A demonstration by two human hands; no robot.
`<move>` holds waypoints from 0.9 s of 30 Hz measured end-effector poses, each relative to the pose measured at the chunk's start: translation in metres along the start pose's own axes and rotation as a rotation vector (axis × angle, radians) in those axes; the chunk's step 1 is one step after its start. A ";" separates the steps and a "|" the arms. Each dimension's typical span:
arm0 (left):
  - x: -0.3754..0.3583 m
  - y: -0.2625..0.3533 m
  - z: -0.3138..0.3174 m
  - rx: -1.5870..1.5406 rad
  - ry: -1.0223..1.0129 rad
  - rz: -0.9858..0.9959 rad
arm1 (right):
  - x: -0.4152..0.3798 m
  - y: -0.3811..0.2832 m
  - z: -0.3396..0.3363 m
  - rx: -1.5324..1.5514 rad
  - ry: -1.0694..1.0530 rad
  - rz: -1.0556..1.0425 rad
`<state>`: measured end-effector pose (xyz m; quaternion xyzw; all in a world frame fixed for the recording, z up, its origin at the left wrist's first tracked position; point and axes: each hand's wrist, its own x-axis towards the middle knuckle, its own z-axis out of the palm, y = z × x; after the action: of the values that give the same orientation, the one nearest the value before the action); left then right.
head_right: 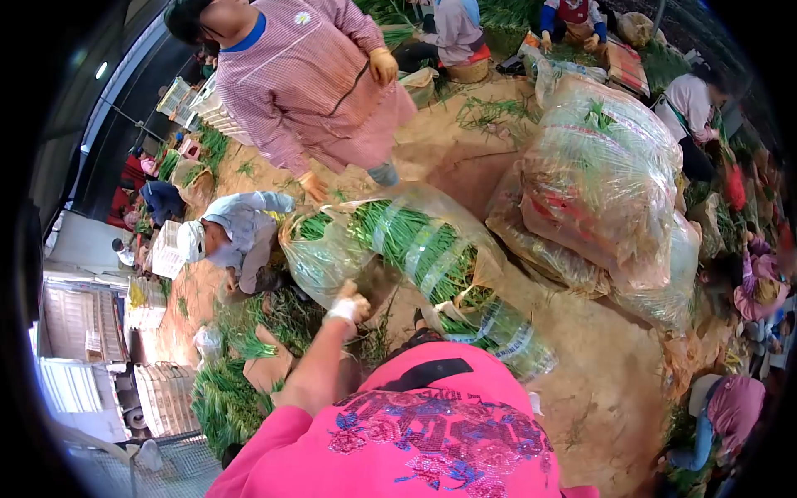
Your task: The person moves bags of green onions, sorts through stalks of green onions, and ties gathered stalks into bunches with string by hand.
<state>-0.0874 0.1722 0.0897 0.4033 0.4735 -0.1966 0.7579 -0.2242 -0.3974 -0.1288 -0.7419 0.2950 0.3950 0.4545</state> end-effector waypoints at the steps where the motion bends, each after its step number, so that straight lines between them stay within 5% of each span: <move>1: 0.013 0.021 -0.006 0.025 0.325 0.310 | -0.002 0.001 -0.001 0.002 0.000 0.000; 2: 0.006 0.056 -0.024 -0.446 0.121 0.266 | -0.002 0.002 -0.002 0.006 0.001 0.002; 3: -0.006 0.078 -0.004 -0.428 0.359 0.439 | -0.004 0.005 -0.003 0.005 0.001 0.003; 5: -0.006 0.093 0.010 -0.336 0.415 0.526 | -0.008 0.012 -0.005 0.010 0.002 0.005; 6: 0.003 0.095 0.006 -0.274 0.232 0.449 | -0.010 0.015 -0.006 0.012 0.003 0.006; 10: 0.056 0.044 0.048 0.707 -0.010 0.209 | -0.014 0.032 -0.009 0.007 0.015 -0.016; 13: 0.069 -0.032 0.099 1.180 0.042 0.303 | -0.009 0.063 -0.012 -0.014 0.022 -0.089; 17: 0.039 -0.051 0.163 1.564 0.041 0.123 | -0.018 0.072 -0.017 0.572 -0.145 0.232; 19: 0.040 -0.062 0.176 1.796 0.055 0.187 | -0.058 0.040 -0.036 -0.211 -0.051 -0.076; 20: 0.050 -0.067 0.176 1.845 -0.071 0.153 | -0.079 0.019 -0.042 -0.603 -0.008 -0.229; 22: 0.090 -0.086 0.160 1.926 -0.322 0.083 | -0.083 0.021 -0.035 0.271 -0.036 0.128; 23: 0.125 -0.109 0.143 1.902 -0.410 0.208 | -0.081 0.029 -0.034 0.705 -0.046 0.308; 26: 0.109 -0.113 0.136 1.369 -0.300 -0.028 | -0.077 0.041 -0.034 0.362 0.000 0.195; 27: 0.104 -0.110 0.137 1.509 -0.264 0.001 | -0.073 0.045 -0.032 0.021 0.031 0.035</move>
<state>-0.0361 0.0058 -0.0166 0.7851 0.1163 -0.5128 0.3273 -0.2872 -0.4392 -0.0779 -0.7379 0.3191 0.3881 0.4506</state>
